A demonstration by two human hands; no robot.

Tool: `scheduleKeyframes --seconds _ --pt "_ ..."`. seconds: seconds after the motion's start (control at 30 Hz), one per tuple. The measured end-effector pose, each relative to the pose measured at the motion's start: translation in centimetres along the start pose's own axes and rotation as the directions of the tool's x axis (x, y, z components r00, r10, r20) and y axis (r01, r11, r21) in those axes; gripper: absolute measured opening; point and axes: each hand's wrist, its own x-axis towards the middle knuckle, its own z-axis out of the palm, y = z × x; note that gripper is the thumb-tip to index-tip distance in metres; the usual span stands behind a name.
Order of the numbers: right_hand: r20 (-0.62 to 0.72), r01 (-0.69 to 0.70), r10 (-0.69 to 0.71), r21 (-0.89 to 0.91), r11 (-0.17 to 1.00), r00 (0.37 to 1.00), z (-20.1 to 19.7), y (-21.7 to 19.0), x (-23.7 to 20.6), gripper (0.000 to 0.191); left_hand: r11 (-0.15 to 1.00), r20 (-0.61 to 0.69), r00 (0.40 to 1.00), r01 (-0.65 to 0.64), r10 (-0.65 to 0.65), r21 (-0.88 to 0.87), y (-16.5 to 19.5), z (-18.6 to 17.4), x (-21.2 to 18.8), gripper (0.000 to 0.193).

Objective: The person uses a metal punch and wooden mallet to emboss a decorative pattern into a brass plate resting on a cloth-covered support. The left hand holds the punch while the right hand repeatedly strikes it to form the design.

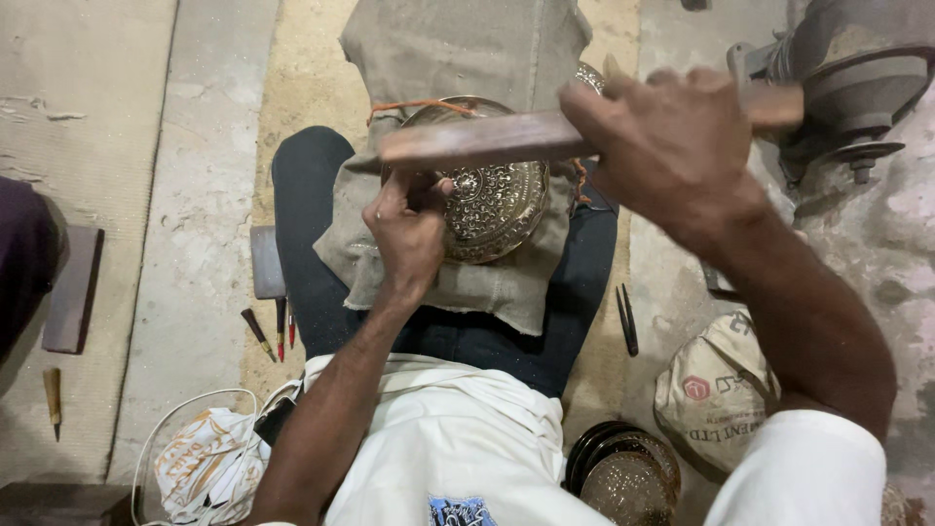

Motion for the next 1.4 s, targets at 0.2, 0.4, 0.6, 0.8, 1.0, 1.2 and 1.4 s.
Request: scheduleKeyframes --seconds 0.2,0.4,0.6,0.8,1.0,1.2,1.4 --pt "0.031 0.01 -0.008 -0.059 0.998 0.999 -1.3 -0.2 0.2 0.032 0.995 0.022 1.0 0.007 -0.005 -0.096 -0.1 -0.1 -0.1 0.027" --pt "0.059 0.019 -0.014 -0.087 0.996 0.998 -2.4 -0.4 0.0 0.029 0.998 0.001 1.0 0.032 -0.032 -0.063 0.2 -0.2 -0.4 0.014" --pt "0.117 0.033 -0.021 -0.105 0.994 0.993 -2.5 -0.2 0.1 0.028 0.997 0.006 1.0 0.027 -0.026 -0.072 0.3 -0.3 -0.7 0.01" --pt "0.045 0.046 -0.042 -0.084 0.995 0.998 -2.4 -0.5 -0.5 0.017 0.999 -0.022 0.998 0.051 -0.051 0.006 0.1 -0.2 -1.0 0.009" --pt "0.106 0.015 -0.013 -0.02 1.0 0.994 -3.1 -0.4 -0.7 0.018 0.991 -0.008 0.994 0.111 -0.112 -0.07 0.3 -0.2 -1.1 0.008" --pt "0.047 0.054 -0.051 -0.048 0.997 0.998 -3.5 -0.7 -0.6 0.028 0.97 0.049 0.984 0.179 -0.174 -0.161 0.2 -0.4 -1.2 0.004" --pt "0.039 0.069 -0.067 -0.029 0.997 0.997 -3.6 -0.6 -0.7 0.028 0.98 0.005 0.986 0.168 -0.169 0.11 0.2 -0.3 -1.4 0.009"
